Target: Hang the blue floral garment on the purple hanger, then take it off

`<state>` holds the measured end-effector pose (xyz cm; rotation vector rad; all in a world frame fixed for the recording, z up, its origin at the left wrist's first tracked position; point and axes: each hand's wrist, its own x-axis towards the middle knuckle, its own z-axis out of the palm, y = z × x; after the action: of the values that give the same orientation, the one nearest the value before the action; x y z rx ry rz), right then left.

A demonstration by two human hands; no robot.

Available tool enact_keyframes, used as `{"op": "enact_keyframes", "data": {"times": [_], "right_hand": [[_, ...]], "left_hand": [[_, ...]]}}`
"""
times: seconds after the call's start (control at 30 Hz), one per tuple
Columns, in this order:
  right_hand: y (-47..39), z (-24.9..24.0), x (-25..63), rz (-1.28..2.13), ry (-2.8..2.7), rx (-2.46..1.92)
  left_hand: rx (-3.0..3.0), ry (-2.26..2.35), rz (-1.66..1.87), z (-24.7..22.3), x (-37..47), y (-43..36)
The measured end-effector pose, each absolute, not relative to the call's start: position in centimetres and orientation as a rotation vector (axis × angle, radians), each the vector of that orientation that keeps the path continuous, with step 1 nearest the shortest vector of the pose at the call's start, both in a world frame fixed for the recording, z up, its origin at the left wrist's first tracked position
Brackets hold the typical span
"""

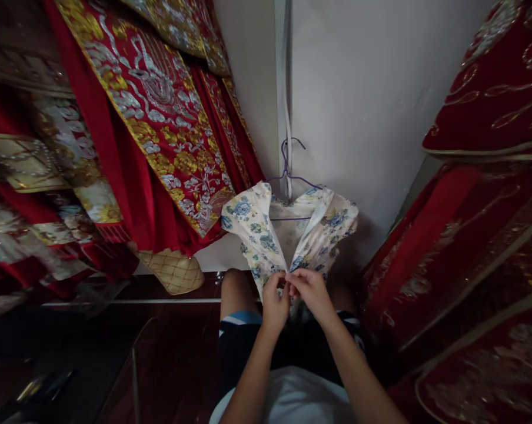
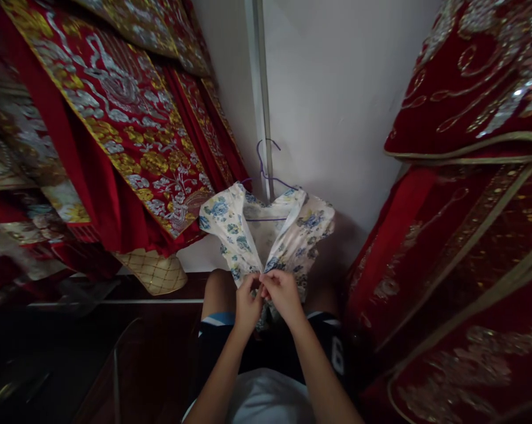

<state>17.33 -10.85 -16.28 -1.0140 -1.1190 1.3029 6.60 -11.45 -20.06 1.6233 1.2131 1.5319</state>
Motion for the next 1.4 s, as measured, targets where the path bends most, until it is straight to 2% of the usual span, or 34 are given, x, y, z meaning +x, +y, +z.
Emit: {"op": "enact_keyframes", "data": {"times": [0.13,0.4,0.5,0.63,0.73,0.83,1.0,1.13,1.4], "right_hand": [[-9.1,-13.9,18.8,1.288,-0.968,-1.047],[-2.4,-3.2,20.0,1.141,-1.020,-0.925],[-1.5,-0.9,20.0,1.067,-0.999,-0.912],[-2.0,-1.0,19.7,1.065,-1.002,-0.863],[-2.8,-2.1,19.3,1.053,-1.123,-0.815],[-3.4,-2.8,19.1,0.960,-1.201,-0.779],[-4.4,-2.2,19.9,0.899,-1.261,-0.789],[-4.7,-1.8,20.8,0.889,-1.282,-0.756],[-3.5,-5.2,20.3,0.836,-1.248,-0.676]], "left_hand": [[1.757,1.177,1.467,-20.1,6.8,-11.8],[1.812,1.164,1.430,-20.0,8.6,-12.6],[1.833,1.133,1.339,-20.4,9.0,-12.9],[1.787,1.147,1.244,-21.3,7.7,-12.1],[1.806,1.145,1.225,-20.1,5.9,-10.9],[1.896,1.079,1.333,-16.0,4.7,-9.2],[2.104,0.928,1.702,-6.5,4.6,-5.6],[2.385,0.870,1.685,-1.9,5.5,-3.4],[2.555,0.926,1.642,-1.8,5.7,-3.9]]}}
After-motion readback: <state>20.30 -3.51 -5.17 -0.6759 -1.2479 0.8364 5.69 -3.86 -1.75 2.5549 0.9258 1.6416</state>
